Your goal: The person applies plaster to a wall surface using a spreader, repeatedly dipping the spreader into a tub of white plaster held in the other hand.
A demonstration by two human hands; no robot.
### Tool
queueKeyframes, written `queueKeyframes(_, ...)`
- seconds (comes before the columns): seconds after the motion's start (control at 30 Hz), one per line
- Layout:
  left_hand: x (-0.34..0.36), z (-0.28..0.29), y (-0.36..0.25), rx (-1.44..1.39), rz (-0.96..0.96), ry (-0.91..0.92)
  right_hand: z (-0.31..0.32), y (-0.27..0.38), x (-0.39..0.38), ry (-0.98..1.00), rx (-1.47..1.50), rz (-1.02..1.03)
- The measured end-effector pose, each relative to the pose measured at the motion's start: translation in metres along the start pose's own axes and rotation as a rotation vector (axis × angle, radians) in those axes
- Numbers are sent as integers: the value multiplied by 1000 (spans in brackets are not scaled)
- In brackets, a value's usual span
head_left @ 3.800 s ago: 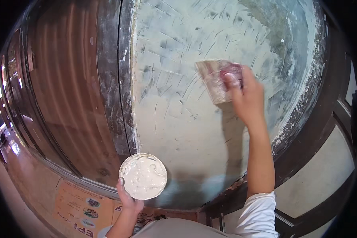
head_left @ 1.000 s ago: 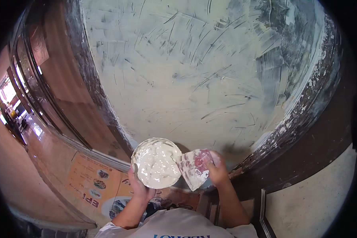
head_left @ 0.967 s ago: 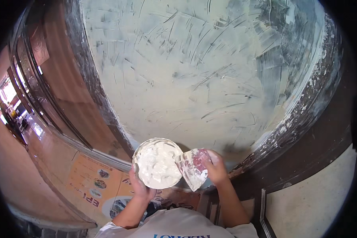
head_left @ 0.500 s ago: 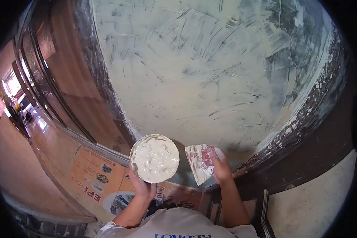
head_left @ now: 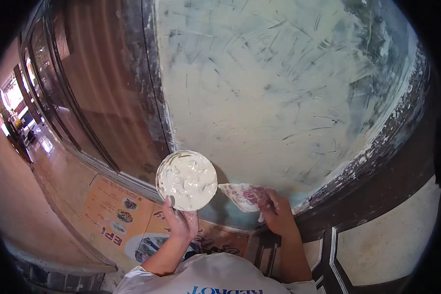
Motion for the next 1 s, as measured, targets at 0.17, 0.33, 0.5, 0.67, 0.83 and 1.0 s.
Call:
queueKeyframes(0.17,5,8,-22,11,-49,25,-43,75,8,38,-314,332)
queueKeyframes(0.33,12,19,-39,-23,-29,26,-61,109,20,33,-517,383)
queueKeyframes(0.5,26,16,-50,-33,96,145,-63,135,38,74,-756,399)
queueKeyframes(0.67,32,22,-55,-37,230,165,-83,152,48,182,-804,355)
queueKeyframes(0.83,31,31,-57,-39,271,91,-122,137,58,296,-755,340)
queueKeyframes(1.0,26,43,-49,-86,286,31,-154,120,55,177,-720,343)
Point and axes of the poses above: each hand's wrist, its own x-axis towards the middle knuckle, its own z-axis out of the back of the hand, y = z × x, the point moved 10 cm from there along x, towards the middle knuckle, and after that the axes turned 15 degrees about y, right-handed, at the moved point
